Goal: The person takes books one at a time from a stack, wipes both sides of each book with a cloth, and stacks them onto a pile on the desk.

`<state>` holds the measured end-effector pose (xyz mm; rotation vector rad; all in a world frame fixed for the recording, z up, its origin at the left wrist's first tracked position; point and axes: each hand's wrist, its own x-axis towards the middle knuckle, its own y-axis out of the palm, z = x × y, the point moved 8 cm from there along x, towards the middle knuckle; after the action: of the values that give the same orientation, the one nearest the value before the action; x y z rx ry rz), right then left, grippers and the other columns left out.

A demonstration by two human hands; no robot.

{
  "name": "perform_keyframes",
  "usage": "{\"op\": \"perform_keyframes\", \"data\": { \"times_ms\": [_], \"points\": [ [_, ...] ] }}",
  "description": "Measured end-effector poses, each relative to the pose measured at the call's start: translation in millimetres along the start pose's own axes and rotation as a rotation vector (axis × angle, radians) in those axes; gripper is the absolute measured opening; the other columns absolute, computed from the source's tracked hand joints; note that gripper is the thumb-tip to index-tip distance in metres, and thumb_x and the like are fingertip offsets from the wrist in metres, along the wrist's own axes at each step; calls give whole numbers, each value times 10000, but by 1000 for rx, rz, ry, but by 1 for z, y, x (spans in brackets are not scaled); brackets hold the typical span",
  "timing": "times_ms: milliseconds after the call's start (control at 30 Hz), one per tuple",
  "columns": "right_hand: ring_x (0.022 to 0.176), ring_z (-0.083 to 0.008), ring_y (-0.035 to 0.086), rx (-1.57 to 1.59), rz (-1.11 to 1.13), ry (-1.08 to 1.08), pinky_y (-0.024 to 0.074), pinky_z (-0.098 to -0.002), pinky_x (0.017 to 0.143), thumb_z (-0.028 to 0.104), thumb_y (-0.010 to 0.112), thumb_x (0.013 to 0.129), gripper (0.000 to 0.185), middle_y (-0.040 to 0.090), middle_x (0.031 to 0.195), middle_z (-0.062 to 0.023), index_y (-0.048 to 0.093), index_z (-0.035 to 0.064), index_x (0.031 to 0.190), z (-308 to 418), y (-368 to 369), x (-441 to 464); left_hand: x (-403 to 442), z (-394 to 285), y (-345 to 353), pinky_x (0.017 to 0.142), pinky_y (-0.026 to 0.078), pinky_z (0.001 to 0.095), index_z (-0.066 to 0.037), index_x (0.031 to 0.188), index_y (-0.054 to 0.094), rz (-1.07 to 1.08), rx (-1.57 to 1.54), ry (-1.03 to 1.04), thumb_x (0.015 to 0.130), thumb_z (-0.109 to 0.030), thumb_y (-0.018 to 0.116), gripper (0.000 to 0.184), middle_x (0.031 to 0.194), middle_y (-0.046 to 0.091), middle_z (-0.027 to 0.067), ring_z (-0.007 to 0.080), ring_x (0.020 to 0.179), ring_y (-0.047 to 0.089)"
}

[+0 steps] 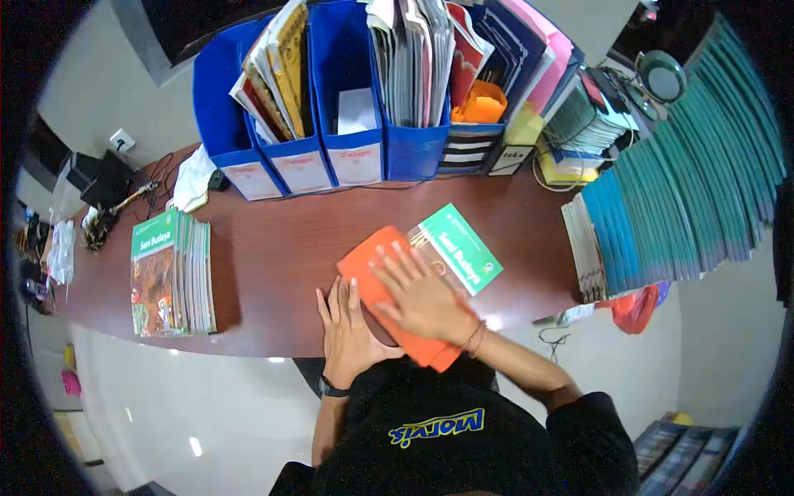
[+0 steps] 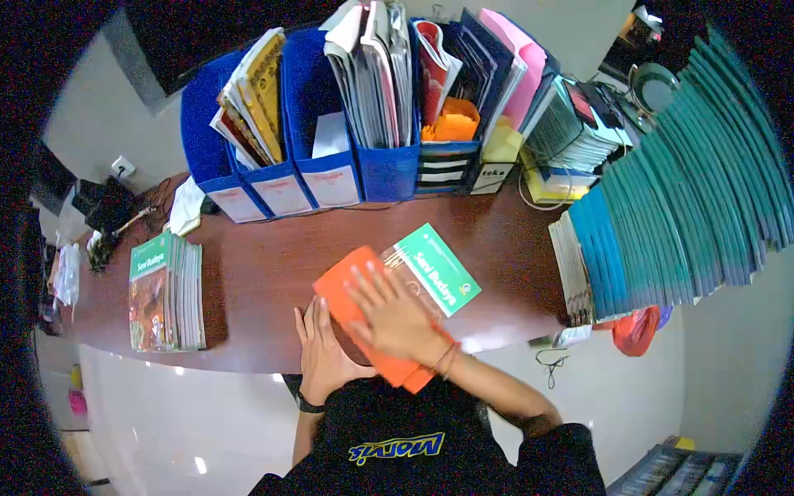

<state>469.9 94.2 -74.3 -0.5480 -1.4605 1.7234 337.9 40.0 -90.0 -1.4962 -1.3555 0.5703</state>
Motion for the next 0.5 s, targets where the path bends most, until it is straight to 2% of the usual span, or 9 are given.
{"op": "perform_keyframes", "data": {
  "times_ms": [100,167,233,400,500],
  "points": [
    [1670,-429,186,-88,-20,25,103,-538,1364,487,415,1100,746,342,1757,-239,395,5,1669,-48,-16,-6,3,0,-10,1320,69,688,143,1657,182,-3,-68,-15,480,-783,947,1681,1693,310,379,498,1554,361],
    [1672,-424,181,-153,-27,46,109,-533,1365,483,414,1102,744,325,1766,-234,390,6,1672,-88,-23,-10,2,2,-9,1302,77,715,101,1672,170,-6,-96,-18,498,-788,938,1661,1697,293,382,511,1553,353],
    [1671,-447,158,-83,-11,173,112,-545,1362,478,422,1101,755,273,1785,-240,374,-7,1678,-126,-23,-14,1,1,-9,1284,85,742,60,1688,157,-14,-129,-23,516,-793,928,1641,1701,275,386,524,1552,345],
    [1665,-483,138,-227,-49,184,125,-553,1358,463,430,1099,764,242,1792,-253,356,-26,1681,-136,-26,-11,2,5,-7,1278,68,751,38,1698,159,-16,-179,-22,512,-827,910,1649,1736,186,396,555,1588,258],
    [1655,-513,139,-212,-35,106,137,-558,1354,439,443,1094,753,270,1777,-267,373,-50,1662,-85,-18,2,6,4,-11,1266,56,767,-12,1721,143,-74,-148,-10,516,-849,892,1647,1749,129,397,584,1600,184]
  ]
}}
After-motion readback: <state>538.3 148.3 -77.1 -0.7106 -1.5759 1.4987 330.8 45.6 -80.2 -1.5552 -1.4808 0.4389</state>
